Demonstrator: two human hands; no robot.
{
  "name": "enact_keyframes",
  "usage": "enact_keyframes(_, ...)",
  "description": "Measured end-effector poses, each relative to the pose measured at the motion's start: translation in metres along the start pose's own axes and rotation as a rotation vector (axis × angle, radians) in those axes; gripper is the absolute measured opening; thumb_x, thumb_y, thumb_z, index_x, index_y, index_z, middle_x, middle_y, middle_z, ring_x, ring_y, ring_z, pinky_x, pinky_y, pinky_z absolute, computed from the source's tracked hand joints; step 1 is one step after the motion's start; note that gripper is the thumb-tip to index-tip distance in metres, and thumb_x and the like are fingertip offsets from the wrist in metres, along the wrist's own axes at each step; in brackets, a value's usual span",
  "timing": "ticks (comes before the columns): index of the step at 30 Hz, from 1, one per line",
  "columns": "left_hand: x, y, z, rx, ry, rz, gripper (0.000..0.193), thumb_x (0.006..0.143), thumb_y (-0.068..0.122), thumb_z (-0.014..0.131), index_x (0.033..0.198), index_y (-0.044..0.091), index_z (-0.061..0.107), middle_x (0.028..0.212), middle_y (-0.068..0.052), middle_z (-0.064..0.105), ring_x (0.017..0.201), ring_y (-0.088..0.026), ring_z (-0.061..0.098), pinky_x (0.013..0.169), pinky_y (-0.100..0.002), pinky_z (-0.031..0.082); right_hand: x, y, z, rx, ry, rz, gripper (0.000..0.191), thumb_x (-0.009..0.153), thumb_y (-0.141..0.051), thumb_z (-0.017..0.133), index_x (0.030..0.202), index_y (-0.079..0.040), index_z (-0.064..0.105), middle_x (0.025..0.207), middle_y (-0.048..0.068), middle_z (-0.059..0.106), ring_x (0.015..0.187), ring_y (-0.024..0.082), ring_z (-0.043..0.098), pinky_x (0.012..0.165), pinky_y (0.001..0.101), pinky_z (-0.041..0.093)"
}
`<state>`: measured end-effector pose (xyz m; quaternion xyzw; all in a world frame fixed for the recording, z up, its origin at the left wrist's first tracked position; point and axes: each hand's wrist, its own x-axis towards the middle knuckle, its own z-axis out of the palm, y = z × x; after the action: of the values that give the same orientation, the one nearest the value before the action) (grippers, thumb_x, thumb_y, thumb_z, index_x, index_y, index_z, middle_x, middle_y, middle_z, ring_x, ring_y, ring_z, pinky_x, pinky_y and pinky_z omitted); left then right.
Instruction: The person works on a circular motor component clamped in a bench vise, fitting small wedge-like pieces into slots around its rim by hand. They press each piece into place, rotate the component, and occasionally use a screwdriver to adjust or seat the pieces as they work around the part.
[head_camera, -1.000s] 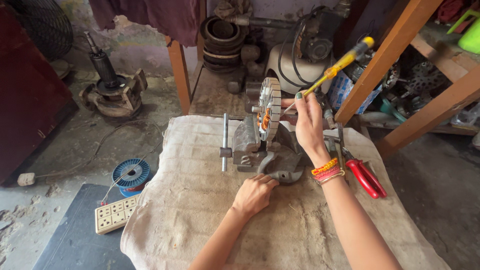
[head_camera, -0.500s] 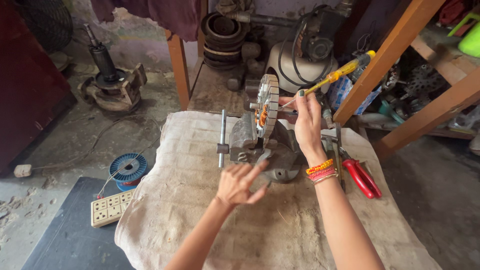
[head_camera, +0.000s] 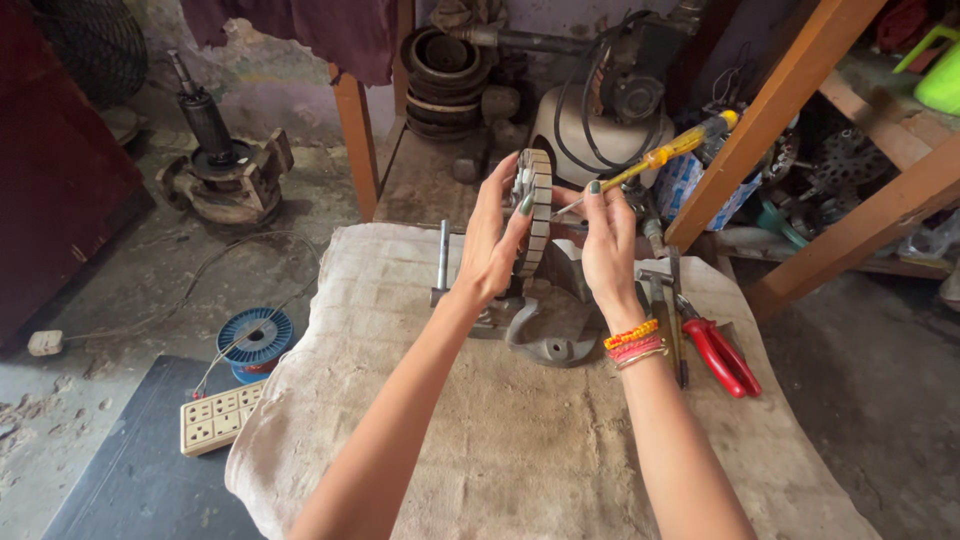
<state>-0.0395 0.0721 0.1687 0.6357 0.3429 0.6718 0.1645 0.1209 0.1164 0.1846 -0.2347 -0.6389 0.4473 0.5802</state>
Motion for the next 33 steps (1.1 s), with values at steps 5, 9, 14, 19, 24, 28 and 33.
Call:
enact_keyframes(5, -0.005, -0.021, 0.001, 0.087, 0.054, 0.007, 0.059, 0.102, 0.040, 0.054, 0.145, 0.001, 0.045, 0.144, -0.023, 0.052, 0.136, -0.036, 0.052, 0.115, -0.046, 0.039, 0.001, 0.006, 0.001, 0.026, -0.023, 0.001, 0.030, 0.112, -0.029, 0.039, 0.122, -0.004, 0.052, 0.116, 0.017, 0.072, 0.099, 0.017, 0.071, 0.079, 0.0317, 0.062)
enact_keyframes(9, -0.006, -0.023, 0.002, 0.170, 0.129, -0.010, 0.045, 0.100, 0.036, 0.057, 0.125, -0.002, 0.051, 0.119, -0.021, 0.058, 0.110, -0.034, 0.058, 0.099, -0.046, 0.046, 0.000, 0.011, 0.001, -0.012, 0.000, -0.040, 0.027, 0.114, -0.027, 0.039, 0.117, -0.003, 0.051, 0.111, 0.017, 0.075, 0.092, 0.015, 0.071, 0.077, 0.0302, 0.060)
enact_keyframes(14, -0.008, -0.017, 0.002, 0.091, 0.091, -0.117, 0.035, 0.100, 0.035, 0.054, 0.110, 0.002, 0.049, 0.088, -0.014, 0.063, 0.077, -0.026, 0.065, 0.075, -0.039, 0.050, -0.003, 0.013, 0.005, -0.125, 0.045, -0.108, 0.026, 0.112, -0.027, 0.041, 0.112, -0.002, 0.049, 0.102, 0.015, 0.076, 0.084, 0.013, 0.073, 0.072, 0.0287, 0.062)
enact_keyframes(19, -0.011, -0.014, 0.000, 0.122, 0.070, -0.100, 0.031, 0.102, 0.036, 0.052, 0.107, 0.005, 0.053, 0.086, -0.013, 0.064, 0.078, -0.025, 0.065, 0.074, -0.037, 0.050, -0.005, 0.011, 0.008, -0.322, 0.096, -0.196, 0.029, 0.115, -0.026, 0.041, 0.112, 0.000, 0.052, 0.098, 0.014, 0.077, 0.084, 0.013, 0.069, 0.074, 0.0280, 0.056)
enact_keyframes(24, -0.013, -0.009, -0.002, 0.180, 0.091, -0.082, 0.029, 0.103, 0.035, 0.054, 0.104, 0.007, 0.056, 0.087, -0.012, 0.065, 0.078, -0.025, 0.067, 0.073, -0.037, 0.051, -0.005, 0.013, 0.011, -0.412, 0.129, -0.269, 0.028, 0.115, -0.025, 0.040, 0.111, 0.000, 0.051, 0.098, 0.013, 0.078, 0.087, 0.014, 0.074, 0.077, 0.0283, 0.057)
enact_keyframes(28, -0.011, -0.006, 0.001, 0.164, 0.093, -0.182, 0.028, 0.099, 0.035, 0.055, 0.101, 0.007, 0.055, 0.079, -0.011, 0.067, 0.069, -0.024, 0.068, 0.068, -0.038, 0.051, -0.003, 0.016, 0.012, -0.337, 0.149, -0.215, 0.027, 0.114, -0.024, 0.043, 0.113, 0.001, 0.054, 0.097, 0.015, 0.077, 0.087, 0.017, 0.071, 0.077, 0.0291, 0.054)
enact_keyframes(33, -0.015, -0.009, 0.005, 0.224, 0.095, -0.154, 0.026, 0.106, 0.030, 0.043, 0.111, 0.008, 0.053, 0.077, -0.016, 0.066, 0.073, -0.035, 0.066, 0.068, -0.045, 0.047, 0.000, 0.006, 0.005, -0.103, 0.077, -0.139, 0.027, 0.113, -0.025, 0.041, 0.110, -0.002, 0.056, 0.104, 0.015, 0.076, 0.097, 0.018, 0.073, 0.089, 0.0306, 0.057)
